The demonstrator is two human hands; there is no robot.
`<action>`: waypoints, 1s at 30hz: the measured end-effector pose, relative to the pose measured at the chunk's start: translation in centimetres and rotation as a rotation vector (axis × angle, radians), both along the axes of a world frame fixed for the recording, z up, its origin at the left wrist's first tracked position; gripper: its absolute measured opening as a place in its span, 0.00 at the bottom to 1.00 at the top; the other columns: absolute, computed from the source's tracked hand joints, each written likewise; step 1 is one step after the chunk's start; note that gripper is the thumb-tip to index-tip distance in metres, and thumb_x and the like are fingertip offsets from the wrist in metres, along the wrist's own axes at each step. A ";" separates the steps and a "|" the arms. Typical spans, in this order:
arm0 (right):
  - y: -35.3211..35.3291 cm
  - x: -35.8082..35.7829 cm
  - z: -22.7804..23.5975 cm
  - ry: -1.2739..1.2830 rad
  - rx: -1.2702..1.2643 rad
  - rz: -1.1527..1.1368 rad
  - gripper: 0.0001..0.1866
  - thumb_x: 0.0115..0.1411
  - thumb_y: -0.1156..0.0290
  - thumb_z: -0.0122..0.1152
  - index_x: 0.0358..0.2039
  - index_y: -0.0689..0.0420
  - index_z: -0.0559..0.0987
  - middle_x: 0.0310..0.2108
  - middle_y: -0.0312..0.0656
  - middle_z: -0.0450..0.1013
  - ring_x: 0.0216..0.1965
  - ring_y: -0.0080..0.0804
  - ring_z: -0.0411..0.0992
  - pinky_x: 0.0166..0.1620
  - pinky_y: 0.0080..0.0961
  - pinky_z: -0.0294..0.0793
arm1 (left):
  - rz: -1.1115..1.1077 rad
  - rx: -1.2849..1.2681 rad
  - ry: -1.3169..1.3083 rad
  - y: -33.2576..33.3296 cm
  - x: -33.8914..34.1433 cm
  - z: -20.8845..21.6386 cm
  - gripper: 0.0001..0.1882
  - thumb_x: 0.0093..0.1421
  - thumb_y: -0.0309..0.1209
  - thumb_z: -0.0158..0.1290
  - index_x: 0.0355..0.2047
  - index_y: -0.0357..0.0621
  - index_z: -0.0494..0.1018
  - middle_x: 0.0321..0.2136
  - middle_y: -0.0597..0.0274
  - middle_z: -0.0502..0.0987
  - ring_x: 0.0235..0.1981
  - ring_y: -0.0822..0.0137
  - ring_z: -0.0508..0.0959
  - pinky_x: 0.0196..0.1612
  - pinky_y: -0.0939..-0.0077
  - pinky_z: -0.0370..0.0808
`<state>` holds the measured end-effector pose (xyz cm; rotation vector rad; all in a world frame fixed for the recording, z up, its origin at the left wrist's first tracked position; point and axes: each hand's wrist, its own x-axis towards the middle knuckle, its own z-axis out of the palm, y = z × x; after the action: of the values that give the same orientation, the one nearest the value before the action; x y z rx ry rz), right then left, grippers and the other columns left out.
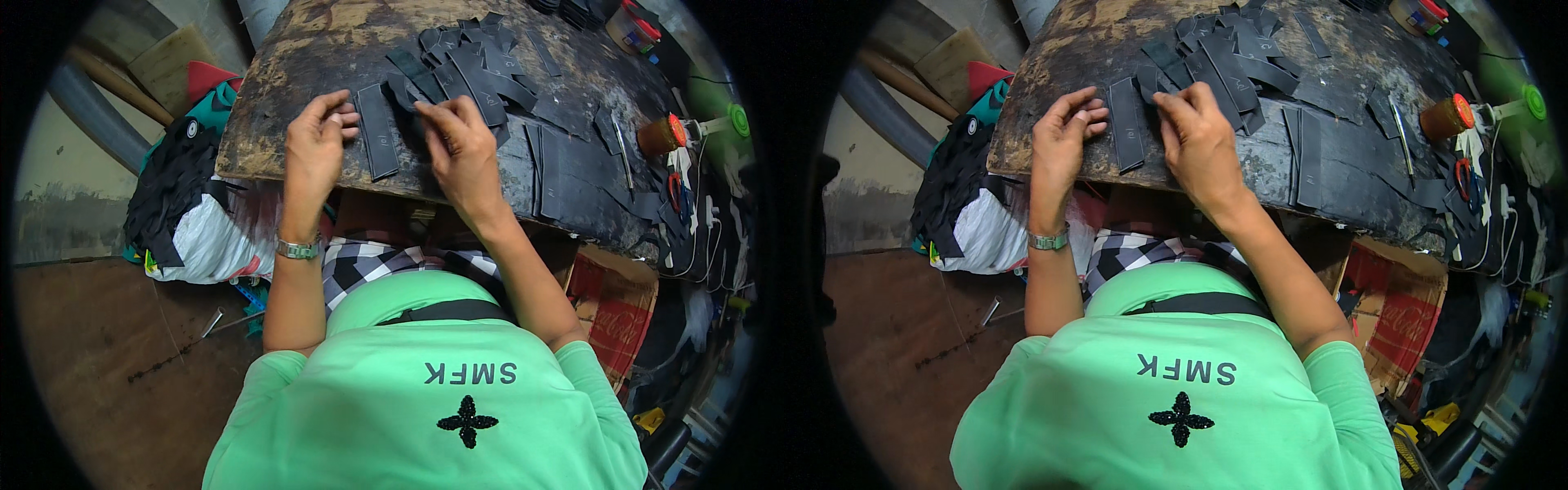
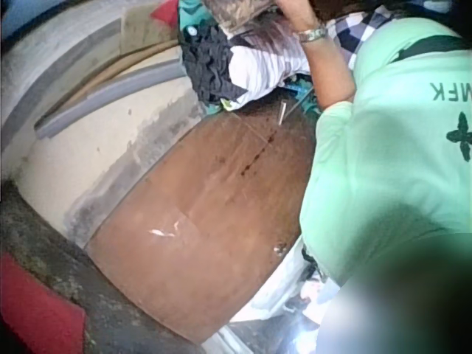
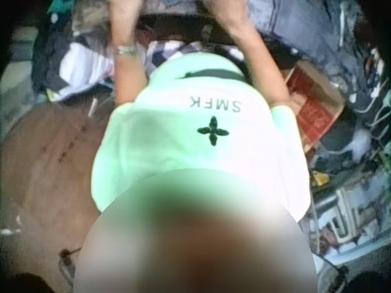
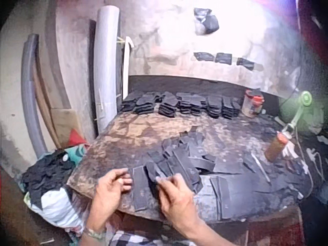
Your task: The person sorts and stacks small black rubber pieces on a workbench. They repeatedly pick up pieces, align them, and place them into neat piles. The person also uses a metal tool to separate and organize the pieces.
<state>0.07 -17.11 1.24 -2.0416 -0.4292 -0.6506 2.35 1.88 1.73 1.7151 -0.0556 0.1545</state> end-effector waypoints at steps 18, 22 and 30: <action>-0.9 -0.4 0.4 -0.032 -0.175 -0.062 0.11 0.56 0.78 0.60 0.40 0.64 0.76 0.39 0.55 0.68 0.43 0.54 0.69 0.47 0.40 0.71 | -0.100 0.006 0.022 1.0 -0.4 -1.7 0.23 0.60 0.19 0.53 0.57 0.34 0.70 0.49 0.50 0.77 0.51 0.66 0.76 0.52 0.76 0.74; -4.4 0.3 0.5 -0.001 -0.229 -0.434 0.16 0.55 0.79 0.61 0.44 0.66 0.72 0.44 0.55 0.64 0.46 0.55 0.67 0.48 0.42 0.70 | -0.084 0.067 0.016 1.0 -0.1 -1.9 0.21 0.60 0.21 0.55 0.54 0.34 0.73 0.47 0.49 0.78 0.50 0.66 0.77 0.51 0.76 0.75; -6.1 0.4 0.7 0.225 -0.209 -0.459 0.10 0.55 0.75 0.64 0.35 0.63 0.73 0.32 0.52 0.70 0.34 0.51 0.72 0.39 0.41 0.72 | -0.057 0.235 -0.081 0.2 -0.7 -1.3 0.18 0.60 0.23 0.56 0.51 0.35 0.75 0.46 0.52 0.77 0.47 0.64 0.79 0.46 0.76 0.77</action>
<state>0.46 -23.18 1.96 -2.4070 0.1165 -0.6540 1.65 2.04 0.47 1.9395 -0.1885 0.1804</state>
